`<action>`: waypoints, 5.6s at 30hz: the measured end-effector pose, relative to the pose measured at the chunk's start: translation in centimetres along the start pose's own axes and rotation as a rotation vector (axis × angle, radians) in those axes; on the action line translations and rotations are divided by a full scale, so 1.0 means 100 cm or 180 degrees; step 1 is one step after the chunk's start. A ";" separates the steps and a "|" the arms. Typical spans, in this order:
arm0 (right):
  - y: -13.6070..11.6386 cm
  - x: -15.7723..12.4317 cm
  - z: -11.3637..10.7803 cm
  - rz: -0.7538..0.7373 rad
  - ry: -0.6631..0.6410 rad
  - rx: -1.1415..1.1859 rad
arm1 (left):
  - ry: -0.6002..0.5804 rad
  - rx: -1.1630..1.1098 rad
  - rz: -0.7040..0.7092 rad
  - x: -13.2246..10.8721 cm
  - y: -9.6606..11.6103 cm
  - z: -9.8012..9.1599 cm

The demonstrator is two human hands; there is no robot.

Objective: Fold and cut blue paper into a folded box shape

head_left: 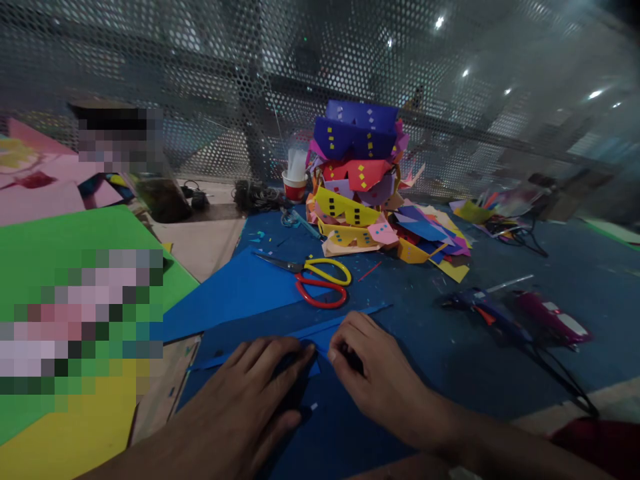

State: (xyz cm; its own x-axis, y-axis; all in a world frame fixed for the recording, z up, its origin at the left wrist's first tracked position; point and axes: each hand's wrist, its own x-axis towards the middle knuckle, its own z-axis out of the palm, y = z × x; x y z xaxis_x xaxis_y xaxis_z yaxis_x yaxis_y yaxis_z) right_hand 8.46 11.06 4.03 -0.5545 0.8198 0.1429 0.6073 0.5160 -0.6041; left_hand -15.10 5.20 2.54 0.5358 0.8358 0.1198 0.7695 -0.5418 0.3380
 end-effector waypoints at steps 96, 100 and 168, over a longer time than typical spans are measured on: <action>0.015 -0.009 -0.012 -0.1485 0.0261 -0.0775 | -0.0184 0.0188 0.0090 0.003 0.000 -0.001; 0.015 -0.009 -0.011 -0.1521 0.0250 -0.0818 | -0.0170 0.0181 0.0087 0.003 -0.001 -0.001; 0.013 -0.010 -0.005 -0.1596 -0.0032 -0.1706 | 0.0156 0.0390 0.0284 0.007 -0.001 0.003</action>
State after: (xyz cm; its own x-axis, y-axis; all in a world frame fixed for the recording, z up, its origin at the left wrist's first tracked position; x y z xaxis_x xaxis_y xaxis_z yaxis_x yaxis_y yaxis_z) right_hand 10.04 11.07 3.47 -0.8424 0.4524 0.2926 0.4727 0.8812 -0.0013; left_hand -14.71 5.84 2.26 0.5886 0.7856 0.1908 0.7579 -0.6183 0.2081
